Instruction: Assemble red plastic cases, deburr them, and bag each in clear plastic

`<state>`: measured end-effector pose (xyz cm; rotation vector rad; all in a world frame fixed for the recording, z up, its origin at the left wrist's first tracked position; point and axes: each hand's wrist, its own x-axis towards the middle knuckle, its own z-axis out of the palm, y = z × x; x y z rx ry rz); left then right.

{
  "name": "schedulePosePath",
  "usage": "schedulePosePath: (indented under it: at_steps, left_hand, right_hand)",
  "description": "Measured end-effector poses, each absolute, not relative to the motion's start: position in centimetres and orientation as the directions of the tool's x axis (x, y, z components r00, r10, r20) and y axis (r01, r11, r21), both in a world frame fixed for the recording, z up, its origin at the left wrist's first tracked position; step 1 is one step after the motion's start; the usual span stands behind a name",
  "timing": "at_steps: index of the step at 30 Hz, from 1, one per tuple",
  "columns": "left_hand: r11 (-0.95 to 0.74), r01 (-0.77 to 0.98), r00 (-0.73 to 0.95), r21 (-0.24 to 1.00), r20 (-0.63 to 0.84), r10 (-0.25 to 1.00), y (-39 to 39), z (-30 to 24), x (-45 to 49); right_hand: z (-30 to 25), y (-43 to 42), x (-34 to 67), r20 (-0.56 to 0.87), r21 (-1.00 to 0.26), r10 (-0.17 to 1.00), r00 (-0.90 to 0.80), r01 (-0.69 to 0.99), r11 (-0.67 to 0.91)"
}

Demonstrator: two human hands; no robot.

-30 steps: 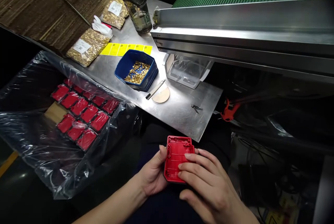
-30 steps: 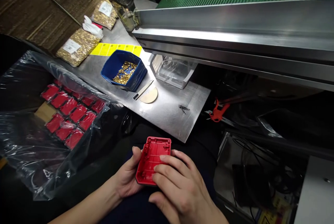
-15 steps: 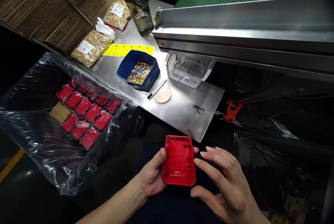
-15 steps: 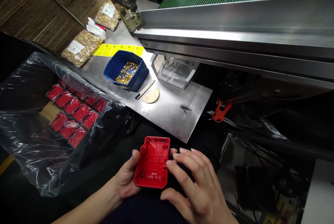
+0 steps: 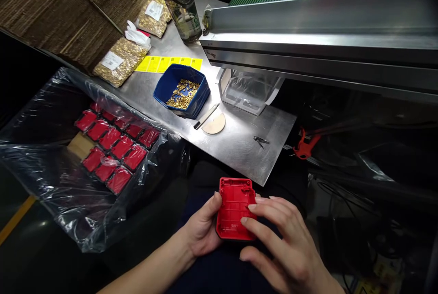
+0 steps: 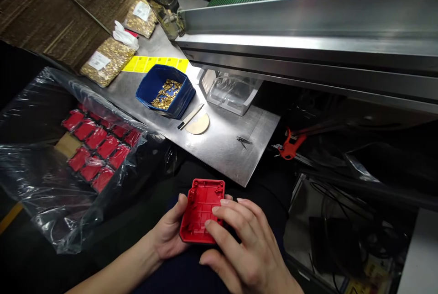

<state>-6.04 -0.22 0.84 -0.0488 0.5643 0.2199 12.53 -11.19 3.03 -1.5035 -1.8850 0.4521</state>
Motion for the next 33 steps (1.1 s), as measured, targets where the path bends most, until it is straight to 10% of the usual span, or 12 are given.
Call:
schedulePosePath:
  at_steps: [11,16,21,27,33]
  left_hand:
    - [0.977,-0.206,0.773,0.059,-0.602,0.199,-0.2,1.0,-5.9]
    - [0.909,-0.058,0.693,0.413,-0.639,0.334,0.9,1.6,-5.9]
    - [0.633,-0.004,0.749,0.774,-0.417,0.515,1.7,2.4,-6.4]
    - [0.365,0.146,0.791,0.92,-0.33,0.515,2.0,3.5,-6.5]
    - [0.492,0.029,0.819,0.87,-0.303,0.487,2.0,2.5,-6.4]
  right_hand:
    - [3.4,-8.8,11.4,0.259,-0.816,0.965,-0.039,0.526,0.24]
    - [2.7,-9.4,11.6,0.096,-0.989,0.955,0.281,0.136,0.059]
    - [2.5,-9.8,11.8,0.028,-0.994,0.951,0.309,0.107,-0.005]
    - [2.5,-9.9,11.4,-0.039,-0.992,0.954,0.297,0.101,-0.072]
    - [2.9,-9.8,11.6,0.025,-0.991,0.968,0.248,0.132,-0.009]
